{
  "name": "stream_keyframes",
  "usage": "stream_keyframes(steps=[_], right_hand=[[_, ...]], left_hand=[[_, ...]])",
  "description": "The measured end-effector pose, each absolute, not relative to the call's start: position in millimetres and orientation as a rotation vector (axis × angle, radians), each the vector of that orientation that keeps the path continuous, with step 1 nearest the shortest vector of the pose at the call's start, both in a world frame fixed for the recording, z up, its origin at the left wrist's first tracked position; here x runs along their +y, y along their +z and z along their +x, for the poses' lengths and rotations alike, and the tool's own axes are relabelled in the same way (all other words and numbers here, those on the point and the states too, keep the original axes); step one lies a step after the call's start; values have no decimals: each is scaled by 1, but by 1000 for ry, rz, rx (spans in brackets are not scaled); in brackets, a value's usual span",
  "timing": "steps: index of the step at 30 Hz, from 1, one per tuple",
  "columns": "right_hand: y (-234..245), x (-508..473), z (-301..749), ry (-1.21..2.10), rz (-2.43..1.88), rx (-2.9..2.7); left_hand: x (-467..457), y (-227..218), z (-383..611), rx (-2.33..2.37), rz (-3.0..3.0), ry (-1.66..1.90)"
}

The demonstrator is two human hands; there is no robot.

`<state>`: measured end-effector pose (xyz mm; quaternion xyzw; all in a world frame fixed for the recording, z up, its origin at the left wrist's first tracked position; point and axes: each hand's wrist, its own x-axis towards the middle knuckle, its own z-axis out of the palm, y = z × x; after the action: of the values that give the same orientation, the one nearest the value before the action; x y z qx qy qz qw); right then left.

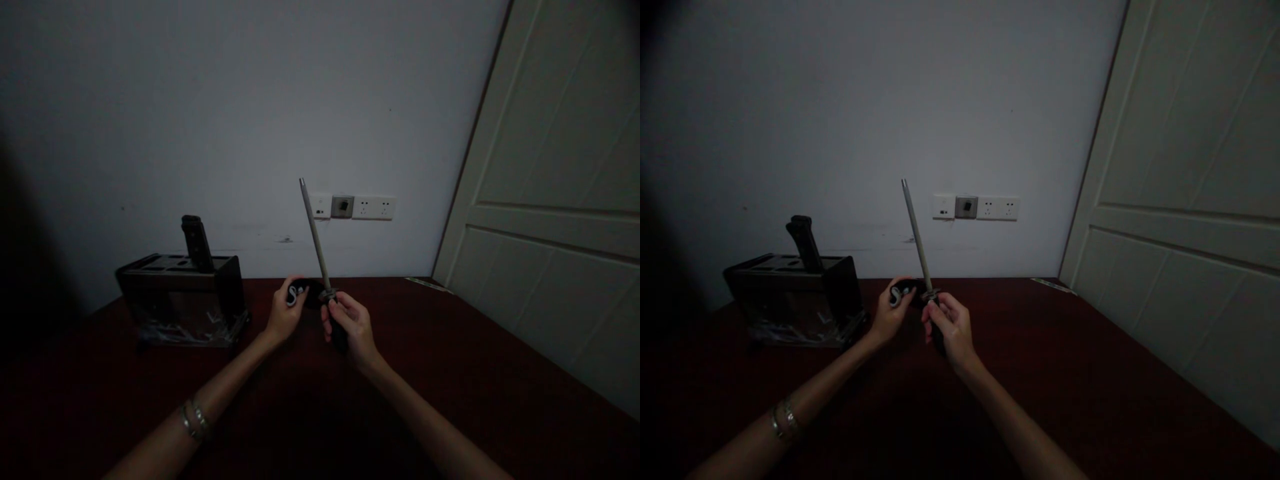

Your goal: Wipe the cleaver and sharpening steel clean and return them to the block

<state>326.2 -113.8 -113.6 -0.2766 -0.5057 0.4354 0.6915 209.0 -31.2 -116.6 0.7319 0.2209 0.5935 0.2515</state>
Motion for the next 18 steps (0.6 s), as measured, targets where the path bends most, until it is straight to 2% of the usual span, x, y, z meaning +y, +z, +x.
stream_keyframes(steps=[6,12,18], right_hand=[[-122,-106,323,1019,-669,-1051],[-133,-106,327,1019,-720,-1045],[-136,-110,327,1029,-680,-996]], left_hand=[[-44,-105,207,588,1970,1884],[-61,-97,208,162,2515,1619],[-61,-100,209,239,2475,1641]])
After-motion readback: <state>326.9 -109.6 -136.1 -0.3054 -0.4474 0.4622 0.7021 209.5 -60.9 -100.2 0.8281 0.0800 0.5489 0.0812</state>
